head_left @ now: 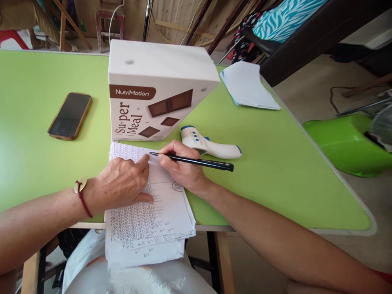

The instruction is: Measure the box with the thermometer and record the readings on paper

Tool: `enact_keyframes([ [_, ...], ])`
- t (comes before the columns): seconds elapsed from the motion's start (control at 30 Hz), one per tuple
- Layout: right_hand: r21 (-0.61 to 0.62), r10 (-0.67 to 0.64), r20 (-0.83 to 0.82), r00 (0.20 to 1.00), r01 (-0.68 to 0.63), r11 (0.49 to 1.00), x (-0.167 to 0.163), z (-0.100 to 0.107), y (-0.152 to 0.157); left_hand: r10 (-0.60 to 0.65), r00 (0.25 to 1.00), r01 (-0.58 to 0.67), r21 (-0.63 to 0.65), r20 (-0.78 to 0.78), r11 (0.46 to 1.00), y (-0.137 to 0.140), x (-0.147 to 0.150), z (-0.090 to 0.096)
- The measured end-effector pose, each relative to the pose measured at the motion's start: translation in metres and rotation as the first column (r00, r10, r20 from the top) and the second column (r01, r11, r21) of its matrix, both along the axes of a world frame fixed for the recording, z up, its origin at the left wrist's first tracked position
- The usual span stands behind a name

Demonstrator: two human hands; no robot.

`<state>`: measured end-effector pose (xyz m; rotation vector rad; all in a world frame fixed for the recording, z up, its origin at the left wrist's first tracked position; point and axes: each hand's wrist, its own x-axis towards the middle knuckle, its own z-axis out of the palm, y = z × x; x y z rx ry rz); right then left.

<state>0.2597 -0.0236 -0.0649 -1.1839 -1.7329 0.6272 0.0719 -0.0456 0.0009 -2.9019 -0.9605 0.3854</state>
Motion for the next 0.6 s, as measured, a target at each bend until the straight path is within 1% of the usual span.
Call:
enact_keyframes([
  [0.13,0.021,-0.005,-0.010,1.000,0.006,1.000,0.0005,0.0003,0.0000,0.003,1.000,-0.003,0.009,0.005,1.000,0.0001,-0.0001,-0.0001],
  [0.3,-0.001,-0.025,0.012,1.000,0.025,1.000,0.0004,0.0011,0.0007,0.000,1.000,0.000,0.012,0.016,1.000,0.0004,-0.0007,-0.0015],
  [0.6,0.003,0.009,0.015,1.000,-0.009,1.000,0.0007,0.0024,0.0004,0.004,1.000,-0.004,0.015,0.013,1.000,0.0000,-0.0011,-0.0006],
])
